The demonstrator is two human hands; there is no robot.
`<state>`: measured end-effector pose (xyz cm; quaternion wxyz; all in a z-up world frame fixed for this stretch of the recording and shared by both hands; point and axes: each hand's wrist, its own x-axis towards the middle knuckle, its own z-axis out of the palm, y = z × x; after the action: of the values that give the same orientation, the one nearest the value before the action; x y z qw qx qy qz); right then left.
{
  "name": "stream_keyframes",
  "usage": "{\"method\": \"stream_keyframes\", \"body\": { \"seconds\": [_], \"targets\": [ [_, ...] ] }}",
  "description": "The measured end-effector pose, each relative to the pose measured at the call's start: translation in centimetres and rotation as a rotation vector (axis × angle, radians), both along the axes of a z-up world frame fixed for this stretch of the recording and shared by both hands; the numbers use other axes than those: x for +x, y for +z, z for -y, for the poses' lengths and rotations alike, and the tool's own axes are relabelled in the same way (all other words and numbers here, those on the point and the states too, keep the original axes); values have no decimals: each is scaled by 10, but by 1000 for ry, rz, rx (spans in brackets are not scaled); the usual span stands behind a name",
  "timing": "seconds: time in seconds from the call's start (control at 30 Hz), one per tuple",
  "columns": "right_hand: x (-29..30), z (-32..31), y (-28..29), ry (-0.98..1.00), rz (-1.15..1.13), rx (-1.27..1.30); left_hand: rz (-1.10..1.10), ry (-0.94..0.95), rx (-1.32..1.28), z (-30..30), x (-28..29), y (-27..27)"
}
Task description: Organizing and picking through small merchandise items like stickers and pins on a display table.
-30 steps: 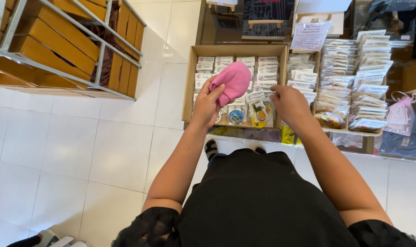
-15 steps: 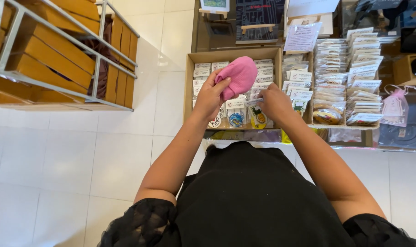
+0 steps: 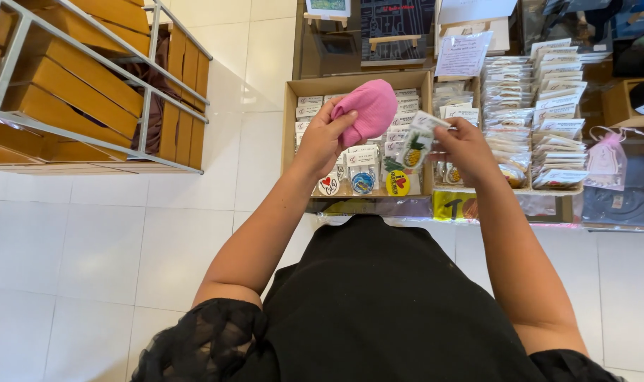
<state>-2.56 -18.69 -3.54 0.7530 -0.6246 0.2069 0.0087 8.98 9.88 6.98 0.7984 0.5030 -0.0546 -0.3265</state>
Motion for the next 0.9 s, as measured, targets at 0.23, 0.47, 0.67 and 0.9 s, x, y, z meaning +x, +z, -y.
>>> {"method": "stream_keyframes", "body": {
  "seconds": [0.23,0.47,0.67,0.9],
  "targets": [
    [-28,23,-22,-103,54,551,143,-51,36,35,-10,-19],
    [-48,38,-59,-196,136,647,982,-173,525,86,-59,-14],
    [-59,32,-20,-243,143,624,1340,-304,416,89,-89,-27],
    [-81,44,7,-269,38,489,478,-268,271,93,-69,-33]
  ]
}}
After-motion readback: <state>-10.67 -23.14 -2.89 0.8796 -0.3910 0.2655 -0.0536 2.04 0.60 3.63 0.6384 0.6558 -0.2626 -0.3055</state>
